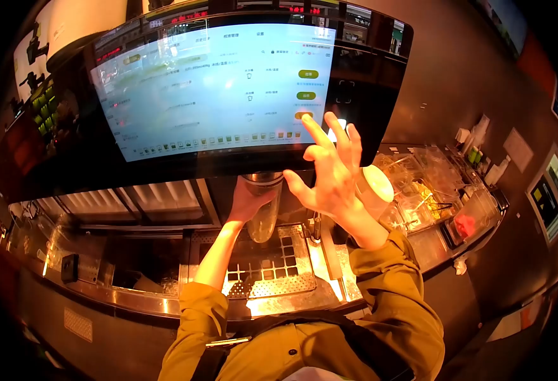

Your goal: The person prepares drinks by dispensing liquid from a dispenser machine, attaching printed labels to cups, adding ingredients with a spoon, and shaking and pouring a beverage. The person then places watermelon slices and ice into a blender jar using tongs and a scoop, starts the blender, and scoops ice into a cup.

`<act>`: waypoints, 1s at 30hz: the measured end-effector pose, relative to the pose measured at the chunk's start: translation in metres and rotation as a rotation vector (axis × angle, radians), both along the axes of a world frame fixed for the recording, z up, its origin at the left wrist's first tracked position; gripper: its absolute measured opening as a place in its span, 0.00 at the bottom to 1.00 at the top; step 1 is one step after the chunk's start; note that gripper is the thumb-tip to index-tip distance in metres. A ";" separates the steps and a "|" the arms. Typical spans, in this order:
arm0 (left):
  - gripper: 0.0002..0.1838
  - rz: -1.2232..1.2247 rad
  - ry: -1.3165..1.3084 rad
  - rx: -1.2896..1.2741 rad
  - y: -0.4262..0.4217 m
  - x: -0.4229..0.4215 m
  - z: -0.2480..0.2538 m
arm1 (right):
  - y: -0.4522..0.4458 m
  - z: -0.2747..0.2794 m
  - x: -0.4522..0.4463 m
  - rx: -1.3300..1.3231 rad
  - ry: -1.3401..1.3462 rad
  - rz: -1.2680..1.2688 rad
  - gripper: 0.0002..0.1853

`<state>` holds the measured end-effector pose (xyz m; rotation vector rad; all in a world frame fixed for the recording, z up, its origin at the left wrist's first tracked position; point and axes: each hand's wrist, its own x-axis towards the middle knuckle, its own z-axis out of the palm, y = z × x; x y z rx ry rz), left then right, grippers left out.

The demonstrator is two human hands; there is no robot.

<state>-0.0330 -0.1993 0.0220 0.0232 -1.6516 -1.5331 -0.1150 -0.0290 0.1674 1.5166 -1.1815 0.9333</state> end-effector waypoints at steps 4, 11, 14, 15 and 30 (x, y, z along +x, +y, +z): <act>0.40 0.034 0.072 -0.008 -0.003 -0.004 -0.010 | 0.043 -0.015 -0.005 0.002 0.013 0.060 0.13; 0.45 0.093 -0.038 -0.014 -0.002 0.002 -0.010 | 0.058 -0.183 -0.024 0.338 -0.618 0.162 0.08; 0.46 0.177 -0.111 -0.060 -0.007 0.002 -0.015 | 0.074 -0.230 -0.019 0.442 -0.721 0.219 0.07; 0.46 0.185 -0.108 -0.065 -0.008 0.001 -0.015 | 0.079 -0.235 -0.014 0.492 -0.775 0.243 0.07; 0.46 0.075 0.003 -0.071 -0.004 -0.002 -0.014 | 0.046 -0.123 0.008 0.254 -0.230 0.387 0.14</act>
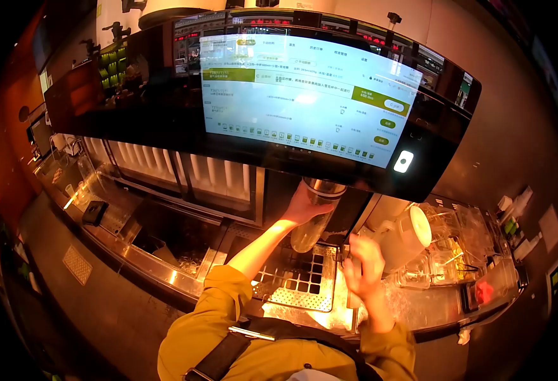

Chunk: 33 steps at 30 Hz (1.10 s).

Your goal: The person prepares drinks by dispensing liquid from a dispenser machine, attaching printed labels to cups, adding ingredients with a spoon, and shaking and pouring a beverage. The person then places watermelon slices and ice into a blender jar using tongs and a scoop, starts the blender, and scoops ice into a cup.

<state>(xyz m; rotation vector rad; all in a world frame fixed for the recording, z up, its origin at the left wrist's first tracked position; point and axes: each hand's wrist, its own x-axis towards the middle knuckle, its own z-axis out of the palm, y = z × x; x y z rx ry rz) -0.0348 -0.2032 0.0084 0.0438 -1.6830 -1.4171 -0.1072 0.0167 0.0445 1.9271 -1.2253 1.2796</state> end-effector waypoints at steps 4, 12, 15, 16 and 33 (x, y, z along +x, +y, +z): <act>0.45 -0.058 0.091 0.019 0.007 0.006 0.016 | -0.052 0.105 0.031 -0.187 0.289 -0.140 0.14; 0.47 0.071 -0.008 -0.068 -0.003 0.005 0.000 | -0.086 0.187 0.020 -0.486 0.299 -0.385 0.19; 0.48 0.080 -0.083 -0.085 -0.001 0.006 0.002 | -0.070 0.183 0.011 -0.609 0.210 -0.235 0.14; 0.48 0.055 -0.072 -0.078 -0.003 0.005 0.000 | -0.065 0.176 0.014 -0.606 0.212 -0.205 0.11; 0.44 0.055 0.027 0.060 -0.014 -0.010 -0.037 | 0.005 0.066 -0.028 -0.504 -0.168 -0.050 0.09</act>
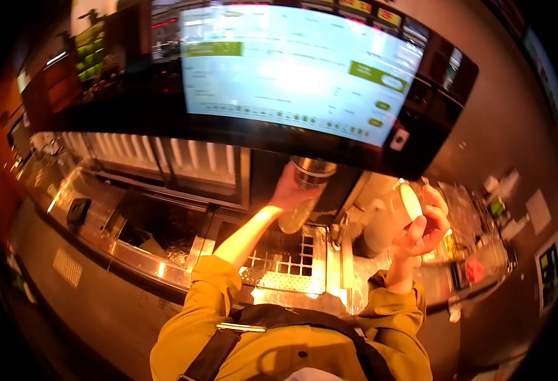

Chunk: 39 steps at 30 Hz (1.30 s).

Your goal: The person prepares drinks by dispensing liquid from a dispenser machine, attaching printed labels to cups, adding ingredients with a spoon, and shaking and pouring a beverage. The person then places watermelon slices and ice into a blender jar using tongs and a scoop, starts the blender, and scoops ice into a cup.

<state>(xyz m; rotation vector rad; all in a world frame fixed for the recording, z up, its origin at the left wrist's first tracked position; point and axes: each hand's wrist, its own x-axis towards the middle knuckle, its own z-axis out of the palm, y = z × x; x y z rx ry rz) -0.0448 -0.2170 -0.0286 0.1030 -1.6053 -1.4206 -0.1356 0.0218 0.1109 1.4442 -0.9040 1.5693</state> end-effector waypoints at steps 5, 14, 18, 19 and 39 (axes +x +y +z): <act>0.55 0.101 -0.034 0.051 0.018 0.006 -0.023 | 0.041 -0.030 -0.008 -0.012 -0.255 -0.063 0.08; 0.57 0.408 -0.198 -0.038 0.031 0.004 -0.075 | 0.089 -0.093 -0.022 0.133 -0.475 -0.220 0.07; 0.58 0.382 -0.139 0.007 0.035 0.003 -0.082 | 0.106 -0.129 -0.025 0.210 -0.646 -0.271 0.07; 0.58 0.376 -0.137 0.055 0.037 0.001 -0.082 | 0.110 -0.133 -0.024 0.225 -0.697 -0.267 0.07; 0.15 -0.669 -0.479 -0.382 0.393 -0.134 -0.031 | 0.386 -0.180 -0.121 0.342 -0.946 -0.487 0.06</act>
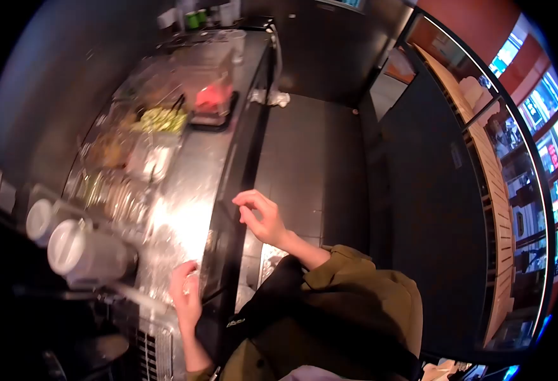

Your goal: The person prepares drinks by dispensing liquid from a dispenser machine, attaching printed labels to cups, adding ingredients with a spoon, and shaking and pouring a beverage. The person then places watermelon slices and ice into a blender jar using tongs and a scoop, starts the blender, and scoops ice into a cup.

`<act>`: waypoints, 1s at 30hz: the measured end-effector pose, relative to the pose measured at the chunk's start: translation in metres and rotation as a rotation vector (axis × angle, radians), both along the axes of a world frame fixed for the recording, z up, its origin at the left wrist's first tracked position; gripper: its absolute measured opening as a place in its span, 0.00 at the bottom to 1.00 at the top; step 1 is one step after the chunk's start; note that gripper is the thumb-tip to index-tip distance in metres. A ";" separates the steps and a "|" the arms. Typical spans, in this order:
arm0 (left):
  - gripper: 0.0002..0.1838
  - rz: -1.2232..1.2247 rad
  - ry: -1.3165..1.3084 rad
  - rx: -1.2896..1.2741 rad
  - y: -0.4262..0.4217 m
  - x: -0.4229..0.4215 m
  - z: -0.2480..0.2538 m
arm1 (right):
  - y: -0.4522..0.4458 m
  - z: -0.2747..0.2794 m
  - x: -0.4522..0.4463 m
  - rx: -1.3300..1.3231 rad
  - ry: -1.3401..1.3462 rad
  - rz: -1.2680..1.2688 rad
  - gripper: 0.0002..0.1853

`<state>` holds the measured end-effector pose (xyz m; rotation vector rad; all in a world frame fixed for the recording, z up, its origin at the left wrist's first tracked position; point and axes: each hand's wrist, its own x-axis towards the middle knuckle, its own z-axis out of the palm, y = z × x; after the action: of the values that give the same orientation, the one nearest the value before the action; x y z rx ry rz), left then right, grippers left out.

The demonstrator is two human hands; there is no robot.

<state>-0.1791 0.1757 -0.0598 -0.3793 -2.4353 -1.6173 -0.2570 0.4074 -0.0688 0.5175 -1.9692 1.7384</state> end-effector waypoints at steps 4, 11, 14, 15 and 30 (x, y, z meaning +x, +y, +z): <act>0.20 -0.510 -0.496 0.072 0.176 -0.142 -0.076 | 0.147 -0.004 -0.028 0.013 -0.144 -0.169 0.07; 0.26 -1.083 -0.820 -0.594 0.461 -0.275 -0.176 | 0.295 -0.068 -0.107 0.375 -0.187 -0.522 0.12; 0.27 -1.035 -0.911 -0.215 0.512 -0.326 -0.161 | 0.327 -0.112 -0.186 0.599 -0.125 -0.511 0.17; 0.27 -1.017 -0.933 -0.137 0.526 -0.352 -0.163 | 0.344 -0.119 -0.213 0.628 -0.106 -0.471 0.18; 0.22 -0.554 -0.702 -0.269 0.645 -0.788 -0.148 | 0.651 -0.167 -0.771 0.493 -0.650 -0.392 0.13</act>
<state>-0.9668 0.8203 -0.2077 -0.6676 -3.3225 -1.8604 -1.0283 1.0588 -0.2358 -0.3336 -2.7361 1.2530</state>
